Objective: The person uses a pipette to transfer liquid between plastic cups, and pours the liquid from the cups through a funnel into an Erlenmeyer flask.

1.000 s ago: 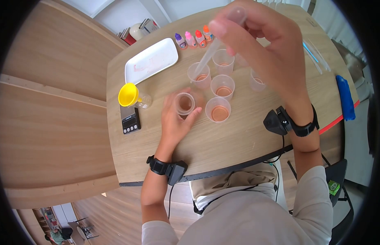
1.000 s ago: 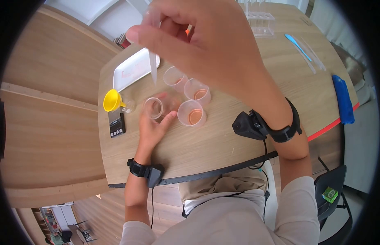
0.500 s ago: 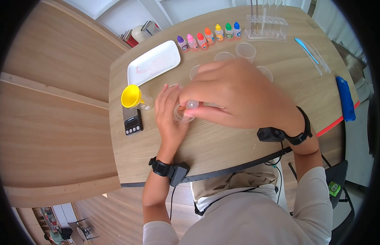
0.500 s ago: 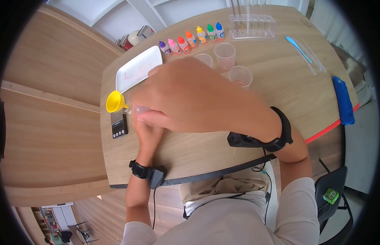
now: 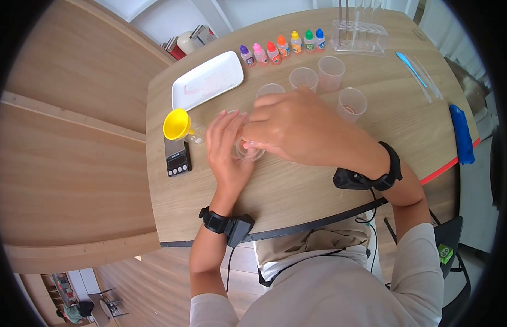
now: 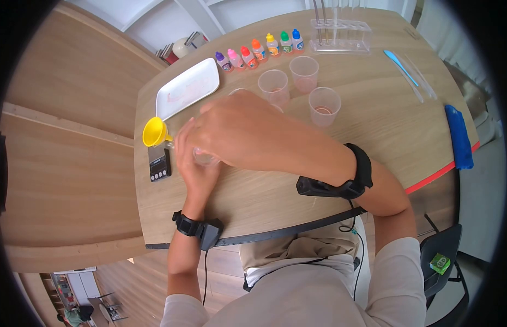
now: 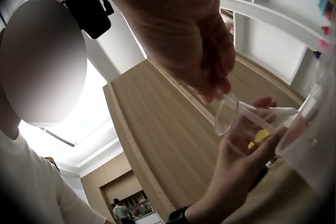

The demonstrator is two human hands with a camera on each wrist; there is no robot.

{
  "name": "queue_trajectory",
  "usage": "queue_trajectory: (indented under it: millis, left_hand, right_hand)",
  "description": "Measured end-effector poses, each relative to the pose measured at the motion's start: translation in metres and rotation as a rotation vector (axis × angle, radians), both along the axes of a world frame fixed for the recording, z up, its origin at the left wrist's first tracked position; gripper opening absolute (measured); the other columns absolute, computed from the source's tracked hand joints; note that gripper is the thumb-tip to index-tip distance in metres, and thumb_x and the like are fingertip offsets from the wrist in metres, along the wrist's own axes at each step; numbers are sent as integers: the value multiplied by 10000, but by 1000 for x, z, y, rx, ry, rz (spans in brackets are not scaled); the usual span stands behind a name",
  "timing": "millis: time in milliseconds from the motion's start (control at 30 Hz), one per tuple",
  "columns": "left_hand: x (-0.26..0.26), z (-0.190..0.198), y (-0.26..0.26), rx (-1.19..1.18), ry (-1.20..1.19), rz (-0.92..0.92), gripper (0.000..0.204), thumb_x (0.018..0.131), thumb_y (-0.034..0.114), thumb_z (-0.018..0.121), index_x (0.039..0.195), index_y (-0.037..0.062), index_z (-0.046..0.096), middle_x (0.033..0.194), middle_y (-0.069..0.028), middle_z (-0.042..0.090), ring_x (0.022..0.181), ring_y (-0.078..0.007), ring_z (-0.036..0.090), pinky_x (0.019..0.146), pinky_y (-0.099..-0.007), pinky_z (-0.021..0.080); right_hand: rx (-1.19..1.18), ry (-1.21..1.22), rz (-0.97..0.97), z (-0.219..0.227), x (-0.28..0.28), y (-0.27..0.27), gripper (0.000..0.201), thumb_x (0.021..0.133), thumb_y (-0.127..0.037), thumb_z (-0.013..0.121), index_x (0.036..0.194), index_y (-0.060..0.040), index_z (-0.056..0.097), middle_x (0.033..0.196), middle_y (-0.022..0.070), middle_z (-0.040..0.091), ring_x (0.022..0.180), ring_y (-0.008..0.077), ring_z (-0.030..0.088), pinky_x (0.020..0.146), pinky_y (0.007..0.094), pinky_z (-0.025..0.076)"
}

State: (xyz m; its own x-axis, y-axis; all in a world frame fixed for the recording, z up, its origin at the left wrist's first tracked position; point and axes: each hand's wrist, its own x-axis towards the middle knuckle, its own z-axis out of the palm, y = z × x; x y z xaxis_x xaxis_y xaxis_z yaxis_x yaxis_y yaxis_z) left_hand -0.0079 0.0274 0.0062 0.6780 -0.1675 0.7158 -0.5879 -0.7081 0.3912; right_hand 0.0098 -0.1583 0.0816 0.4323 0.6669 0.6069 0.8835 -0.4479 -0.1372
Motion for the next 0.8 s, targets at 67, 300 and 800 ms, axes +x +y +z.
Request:
queue_trajectory:
  millis: [67, 300, 800]
  left_hand:
    - [1, -1, 1, -8, 8, 0, 405, 766, 190, 756, 1131, 49, 651, 1190, -120, 622, 1175, -363, 539, 980, -452, 430]
    - [0, 0, -1, -25, 75, 12, 442, 696, 64, 783, 1115, 48, 645, 1177, -120, 629, 1167, -354, 548, 981, -447, 431]
    - [2, -8, -2, -3, 201, -68, 468, 657, 43, 809, 1097, 55, 650, 1138, -117, 656, 1055, -321, 597, 903, -395, 477]
  right_hand:
    - [-15, 25, -29, 0, 0, 1, 65, 804, -208, 668, 788, -148, 650, 735, 0, 613, 748, 190, 589, 541, 351, 436]
    - [-18, 293, -87, 11, 3, -7, 107, 832, -233, 674, 819, -127, 683, 694, 47, 595, 695, 231, 599, 578, 373, 445]
    - [477, 529, -132, 55, 1, -42, 146, 856, -193, 691, 861, -47, 694, 636, 21, 591, 523, 65, 522, 498, 222, 397]
